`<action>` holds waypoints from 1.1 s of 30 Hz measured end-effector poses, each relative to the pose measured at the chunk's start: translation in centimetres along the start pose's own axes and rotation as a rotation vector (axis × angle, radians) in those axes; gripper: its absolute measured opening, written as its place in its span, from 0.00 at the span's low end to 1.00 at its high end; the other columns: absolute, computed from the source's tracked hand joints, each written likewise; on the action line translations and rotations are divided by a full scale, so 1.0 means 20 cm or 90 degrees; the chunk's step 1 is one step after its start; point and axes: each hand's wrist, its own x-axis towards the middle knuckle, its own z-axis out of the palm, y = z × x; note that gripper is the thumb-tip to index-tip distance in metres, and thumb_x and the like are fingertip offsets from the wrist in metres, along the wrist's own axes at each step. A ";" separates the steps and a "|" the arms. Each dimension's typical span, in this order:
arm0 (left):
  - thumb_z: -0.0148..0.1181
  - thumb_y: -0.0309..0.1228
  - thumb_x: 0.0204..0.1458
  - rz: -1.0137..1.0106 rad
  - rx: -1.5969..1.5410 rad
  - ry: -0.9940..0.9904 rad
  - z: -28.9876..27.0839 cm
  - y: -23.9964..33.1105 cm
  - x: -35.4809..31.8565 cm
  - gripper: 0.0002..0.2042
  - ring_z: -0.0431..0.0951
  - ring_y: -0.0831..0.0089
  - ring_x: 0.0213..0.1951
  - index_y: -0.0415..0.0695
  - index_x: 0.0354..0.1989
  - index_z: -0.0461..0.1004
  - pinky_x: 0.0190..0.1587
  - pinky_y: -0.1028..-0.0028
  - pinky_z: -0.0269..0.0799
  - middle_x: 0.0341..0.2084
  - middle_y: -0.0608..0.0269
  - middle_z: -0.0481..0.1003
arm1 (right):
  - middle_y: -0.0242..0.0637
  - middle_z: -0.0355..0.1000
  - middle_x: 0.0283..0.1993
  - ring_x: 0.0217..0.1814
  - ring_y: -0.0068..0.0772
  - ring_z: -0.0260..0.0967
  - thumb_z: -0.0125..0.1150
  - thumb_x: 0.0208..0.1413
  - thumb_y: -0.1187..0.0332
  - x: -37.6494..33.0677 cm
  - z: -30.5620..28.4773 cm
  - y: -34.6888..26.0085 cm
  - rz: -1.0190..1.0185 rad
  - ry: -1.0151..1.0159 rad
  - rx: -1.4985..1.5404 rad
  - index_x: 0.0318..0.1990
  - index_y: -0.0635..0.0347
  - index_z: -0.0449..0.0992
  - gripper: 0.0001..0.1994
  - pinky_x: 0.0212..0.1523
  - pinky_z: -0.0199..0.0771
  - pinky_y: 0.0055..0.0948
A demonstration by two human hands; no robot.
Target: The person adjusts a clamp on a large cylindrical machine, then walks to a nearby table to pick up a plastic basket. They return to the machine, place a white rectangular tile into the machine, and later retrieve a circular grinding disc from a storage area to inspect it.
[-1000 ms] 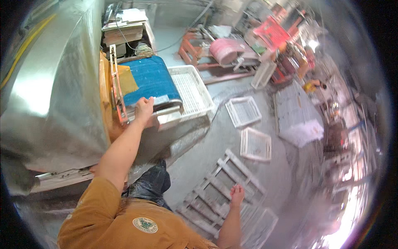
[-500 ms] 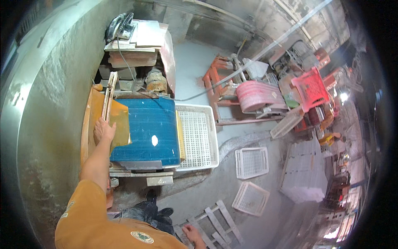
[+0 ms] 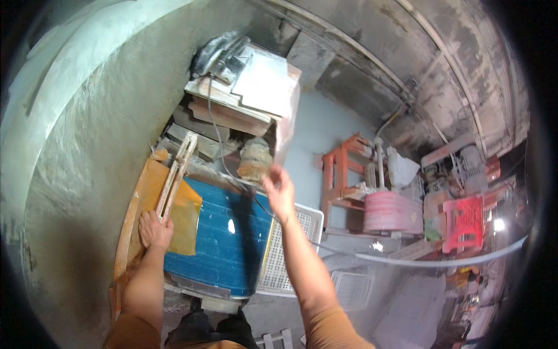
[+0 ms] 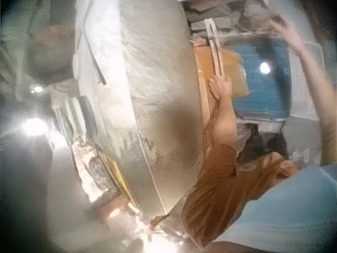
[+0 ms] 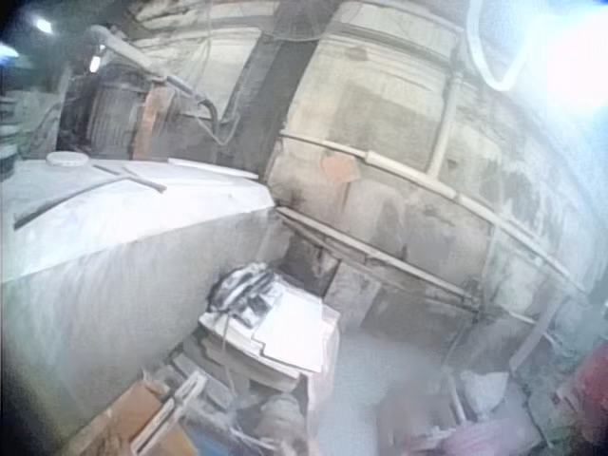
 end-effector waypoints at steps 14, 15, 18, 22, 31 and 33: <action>0.60 0.41 0.37 -0.012 -0.042 -0.056 -0.05 -0.01 0.07 0.19 0.67 0.54 0.42 0.40 0.32 0.66 0.44 0.60 0.66 0.35 0.50 0.64 | 0.50 0.42 0.70 0.71 0.60 0.38 0.59 0.47 0.43 1.19 0.33 -0.21 -0.147 -0.134 -0.752 0.68 0.46 0.44 0.44 0.66 0.40 0.57; 0.60 0.41 0.37 -0.006 -0.040 -0.046 -0.04 -0.02 0.06 0.19 0.67 0.54 0.41 0.40 0.32 0.66 0.44 0.60 0.66 0.34 0.50 0.64 | 0.50 0.45 0.69 0.70 0.60 0.42 0.59 0.48 0.46 1.21 0.31 -0.16 -0.176 -0.159 -0.784 0.68 0.45 0.44 0.43 0.66 0.44 0.54; 0.61 0.42 0.36 0.002 -0.050 -0.037 -0.02 -0.02 0.05 0.19 0.67 0.54 0.41 0.41 0.31 0.67 0.42 0.59 0.66 0.34 0.51 0.64 | 0.51 0.51 0.67 0.65 0.58 0.52 0.59 0.50 0.53 1.25 0.17 -0.08 -0.253 -0.180 -0.838 0.68 0.45 0.46 0.39 0.62 0.56 0.45; 0.62 0.42 0.36 0.009 -0.042 0.002 0.00 -0.01 0.06 0.20 0.67 0.53 0.41 0.41 0.31 0.67 0.43 0.58 0.66 0.34 0.50 0.64 | 0.54 0.71 0.47 0.44 0.50 0.73 0.57 0.49 0.61 1.31 0.00 -0.22 -0.271 -0.005 -0.678 0.63 0.44 0.57 0.31 0.44 0.73 0.44; 0.59 0.45 0.42 -0.003 -0.062 -0.040 -0.05 -0.02 0.02 0.20 0.67 0.55 0.44 0.41 0.36 0.68 0.45 0.58 0.66 0.36 0.51 0.66 | 0.42 0.72 0.43 0.41 0.31 0.68 0.46 0.61 0.63 0.67 -0.36 -0.34 -0.116 0.422 0.321 0.47 0.73 0.69 0.18 0.43 0.70 0.34; 0.58 0.47 0.43 -0.011 -0.060 -0.016 -0.04 -0.02 0.02 0.21 0.67 0.55 0.45 0.42 0.37 0.69 0.46 0.59 0.66 0.38 0.51 0.67 | 0.43 0.71 0.43 0.41 0.30 0.68 0.47 0.60 0.69 0.22 -0.29 -0.46 -0.077 0.393 0.521 0.47 0.73 0.67 0.14 0.41 0.70 0.29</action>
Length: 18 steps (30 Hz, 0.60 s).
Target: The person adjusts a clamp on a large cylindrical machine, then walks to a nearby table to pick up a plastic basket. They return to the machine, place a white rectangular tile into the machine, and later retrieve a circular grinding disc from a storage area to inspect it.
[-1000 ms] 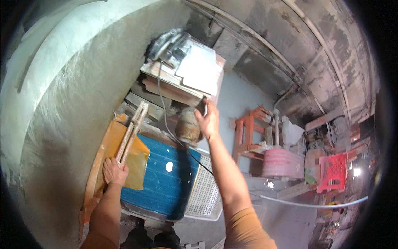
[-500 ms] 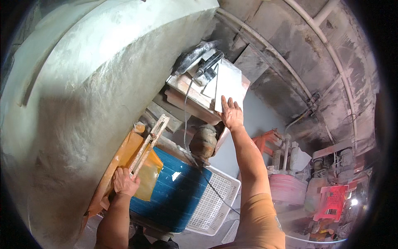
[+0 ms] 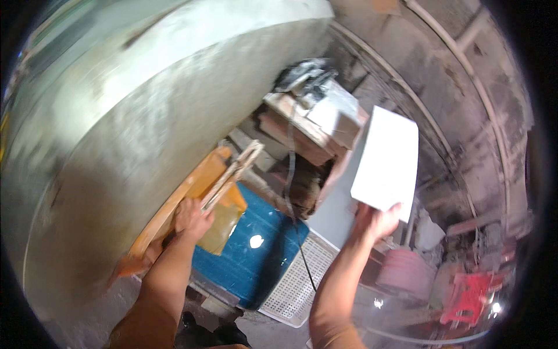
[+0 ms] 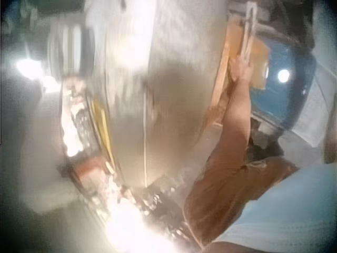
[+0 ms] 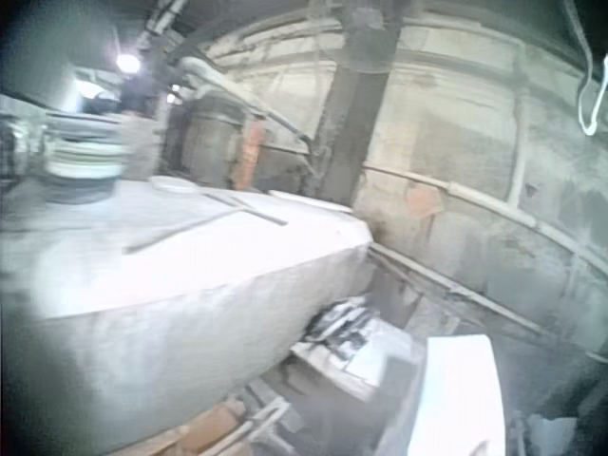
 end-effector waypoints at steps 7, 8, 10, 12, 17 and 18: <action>0.56 0.45 0.47 0.253 -0.097 0.152 -0.02 -0.05 -0.14 0.15 0.71 0.57 0.40 0.45 0.32 0.72 0.43 0.58 0.65 0.31 0.60 0.72 | 0.47 0.68 0.43 0.41 0.36 0.66 0.40 0.64 0.62 -1.04 -0.80 -0.43 -0.015 -0.078 -0.267 0.50 0.76 0.64 0.21 0.42 0.67 0.36; 0.55 0.43 0.48 0.387 -0.002 0.178 -0.03 -0.08 -0.26 0.14 0.72 0.57 0.38 0.45 0.31 0.72 0.42 0.58 0.65 0.29 0.60 0.72 | 0.46 0.69 0.41 0.40 0.35 0.66 0.43 0.63 0.62 -1.16 -0.92 -0.54 -0.015 -0.139 -0.381 0.50 0.76 0.66 0.20 0.41 0.67 0.35; 0.54 0.41 0.49 0.430 -0.129 0.156 -0.01 -0.09 -0.54 0.12 0.72 0.56 0.35 0.44 0.29 0.71 0.38 0.57 0.66 0.26 0.57 0.71 | 0.49 0.69 0.42 0.41 0.41 0.67 0.45 0.62 0.62 -1.33 -1.27 -0.66 -0.257 -0.279 -0.733 0.49 0.73 0.68 0.19 0.41 0.68 0.34; 0.53 0.41 0.50 0.355 -0.417 -0.028 0.09 -0.19 -1.01 0.13 0.72 0.49 0.31 0.42 0.28 0.69 0.33 0.53 0.67 0.25 0.50 0.72 | 0.52 0.69 0.47 0.46 0.50 0.67 0.49 0.60 0.62 -1.43 -1.89 -0.74 -0.515 -0.466 -1.052 0.53 0.64 0.68 0.18 0.45 0.68 0.39; 0.57 0.48 0.48 0.254 -0.417 -0.605 0.21 -1.05 -2.20 0.18 0.73 0.56 0.27 0.45 0.24 0.68 0.31 0.60 0.67 0.20 0.55 0.71 | 0.54 0.69 0.47 0.49 0.54 0.65 0.50 0.55 0.72 -2.08 -2.02 -1.00 -0.205 -0.627 -1.046 0.52 0.56 0.72 0.16 0.47 0.67 0.46; 0.58 0.51 0.48 0.160 -0.427 -0.673 0.15 -1.25 -2.35 0.20 0.71 0.62 0.27 0.45 0.23 0.69 0.31 0.64 0.66 0.21 0.58 0.70 | 0.54 0.69 0.47 0.50 0.55 0.65 0.50 0.55 0.74 -2.20 -1.97 -1.00 -0.257 -0.704 -0.990 0.53 0.55 0.72 0.17 0.47 0.66 0.47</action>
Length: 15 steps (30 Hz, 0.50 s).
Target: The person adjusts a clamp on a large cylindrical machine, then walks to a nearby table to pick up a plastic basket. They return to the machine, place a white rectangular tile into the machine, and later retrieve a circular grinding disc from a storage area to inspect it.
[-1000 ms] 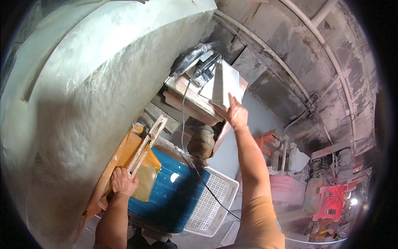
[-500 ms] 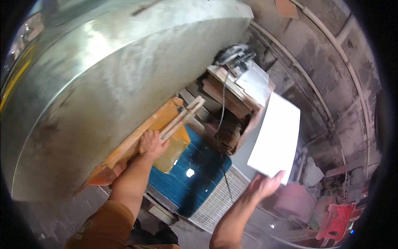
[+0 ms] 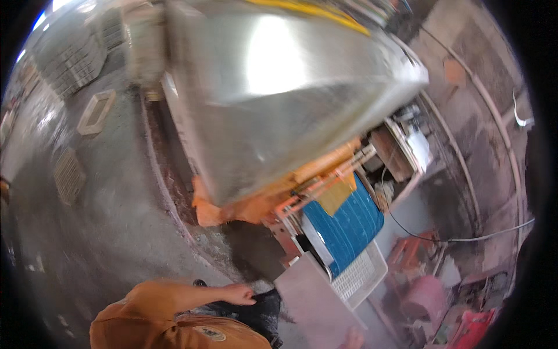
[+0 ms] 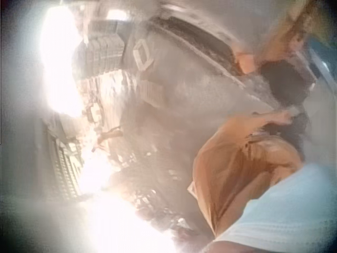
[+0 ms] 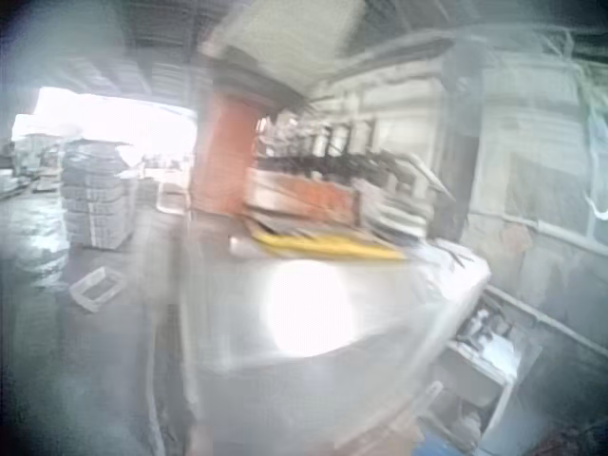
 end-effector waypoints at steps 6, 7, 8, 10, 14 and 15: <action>0.52 0.55 0.53 -0.135 -0.506 0.135 -0.12 -0.29 -1.05 0.24 0.66 0.77 0.29 0.45 0.42 0.73 0.28 0.75 0.61 0.24 0.68 0.68 | 0.44 0.71 0.45 0.45 0.43 0.67 0.52 0.57 0.67 0.20 0.43 -1.04 -0.191 -0.220 0.365 0.50 0.63 0.71 0.15 0.45 0.67 0.33; 0.51 0.53 0.54 -0.071 -0.613 0.207 -0.14 -0.37 -1.18 0.22 0.66 0.78 0.29 0.45 0.43 0.72 0.28 0.75 0.61 0.25 0.68 0.68 | 0.42 0.72 0.43 0.42 0.35 0.68 0.51 0.59 0.66 0.31 0.38 -1.40 -0.168 -0.313 0.557 0.48 0.67 0.71 0.15 0.42 0.67 0.28; 0.51 0.51 0.56 0.001 -0.704 0.256 -0.16 -0.45 -1.28 0.21 0.66 0.79 0.29 0.44 0.44 0.71 0.28 0.76 0.61 0.26 0.69 0.68 | 0.38 0.72 0.43 0.43 0.28 0.67 0.51 0.59 0.66 0.35 0.41 -1.62 -0.159 -0.358 0.674 0.48 0.67 0.72 0.15 0.43 0.65 0.26; 0.49 0.46 0.58 0.170 -0.915 0.365 -0.26 -0.62 -1.41 0.18 0.66 0.79 0.28 0.43 0.44 0.70 0.28 0.77 0.61 0.27 0.69 0.68 | 0.33 0.71 0.44 0.44 0.21 0.65 0.52 0.59 0.67 0.42 0.48 -2.06 -0.113 -0.482 0.899 0.48 0.67 0.72 0.14 0.44 0.64 0.23; 0.50 0.39 0.59 0.320 -0.737 0.917 -0.75 -0.60 -1.84 0.13 0.67 0.78 0.28 0.42 0.42 0.70 0.31 0.76 0.65 0.27 0.68 0.69 | 0.31 0.71 0.44 0.46 0.21 0.65 0.53 0.59 0.67 0.59 0.69 -2.74 -0.086 -0.871 0.907 0.50 0.66 0.71 0.15 0.45 0.64 0.23; 0.52 0.38 0.59 0.203 -0.340 1.135 -0.84 -0.73 -1.94 0.12 0.67 0.78 0.28 0.42 0.41 0.70 0.32 0.75 0.66 0.27 0.69 0.70 | 0.31 0.71 0.44 0.45 0.22 0.65 0.53 0.58 0.65 0.66 0.75 -2.89 -0.196 -0.945 0.816 0.50 0.66 0.71 0.16 0.45 0.64 0.23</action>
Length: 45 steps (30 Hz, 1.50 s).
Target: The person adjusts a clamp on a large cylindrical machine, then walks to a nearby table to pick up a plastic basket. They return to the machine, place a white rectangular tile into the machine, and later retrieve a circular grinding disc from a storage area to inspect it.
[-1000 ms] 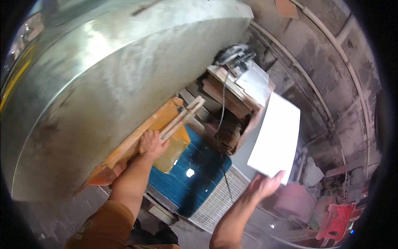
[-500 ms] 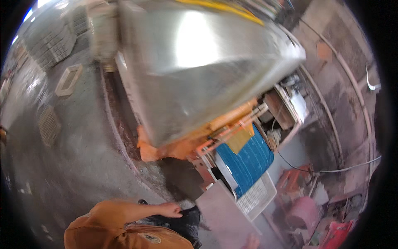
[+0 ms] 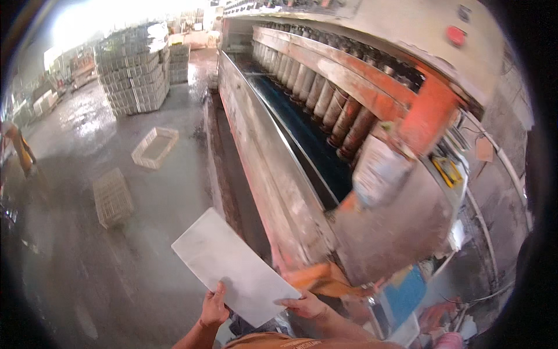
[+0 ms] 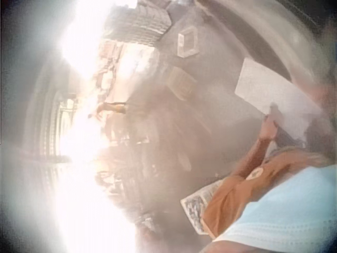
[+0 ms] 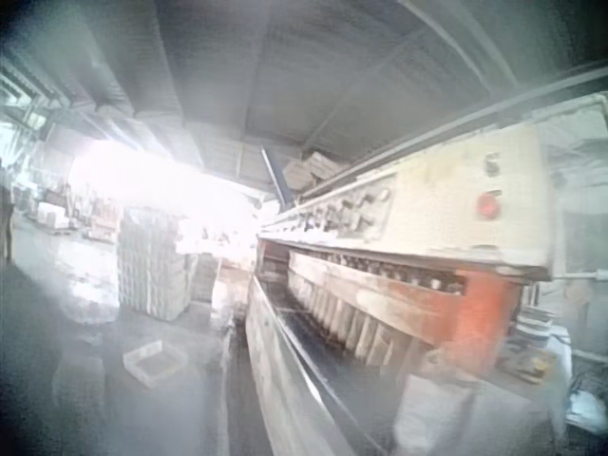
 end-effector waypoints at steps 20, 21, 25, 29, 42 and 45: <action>0.53 0.45 0.56 -0.610 -0.162 0.504 -1.87 -0.98 1.61 0.16 0.63 0.72 0.15 0.42 0.35 0.72 0.16 0.74 0.60 0.15 0.64 0.66 | 0.54 0.74 0.34 0.36 0.53 0.73 0.47 0.55 0.44 3.47 -0.13 -0.65 -0.149 0.015 -0.762 0.39 0.64 0.75 0.27 0.38 0.71 0.43; 0.53 0.44 0.56 -0.615 -0.147 0.516 -1.96 -1.04 1.69 0.16 0.62 0.73 0.15 0.42 0.33 0.72 0.15 0.75 0.59 0.15 0.65 0.65 | 0.54 0.73 0.36 0.39 0.55 0.71 0.46 0.55 0.44 3.56 -0.18 -0.73 -0.067 0.062 -0.820 0.39 0.63 0.75 0.26 0.40 0.70 0.46; 0.54 0.39 0.54 -0.570 -0.260 0.563 -2.22 -1.25 2.42 0.12 0.65 0.73 0.16 0.41 0.31 0.70 0.17 0.74 0.60 0.19 0.64 0.68 | 0.53 0.73 0.39 0.43 0.55 0.71 0.44 0.56 0.46 3.62 -0.47 -0.89 0.173 0.257 -0.964 0.39 0.61 0.75 0.25 0.43 0.69 0.48; 0.47 0.25 0.54 -0.527 -0.160 0.276 -2.19 -1.06 3.76 0.07 0.73 0.69 0.19 0.39 0.37 0.70 0.19 0.72 0.67 0.22 0.56 0.74 | 0.53 0.74 0.39 0.43 0.55 0.71 0.46 0.54 0.45 3.56 -0.64 -0.97 0.405 0.341 -0.846 0.37 0.61 0.77 0.26 0.44 0.68 0.47; 0.52 0.37 0.47 -0.612 -0.015 0.108 -2.40 -1.66 5.63 0.12 0.64 0.72 0.14 0.43 0.17 0.68 0.18 0.69 0.62 0.12 0.62 0.66 | 0.50 0.74 0.40 0.43 0.53 0.71 0.47 0.55 0.48 5.54 -0.89 -1.70 0.331 0.282 -0.798 0.42 0.56 0.75 0.21 0.43 0.70 0.45; 0.56 0.33 0.47 -0.785 0.055 0.250 -2.53 -1.89 5.59 0.07 0.65 0.72 0.16 0.49 0.20 0.67 0.21 0.67 0.65 0.14 0.63 0.67 | 0.53 0.73 0.35 0.40 0.55 0.70 0.49 0.55 0.46 6.13 -0.91 -2.23 0.159 0.319 -0.817 0.37 0.59 0.74 0.23 0.40 0.69 0.47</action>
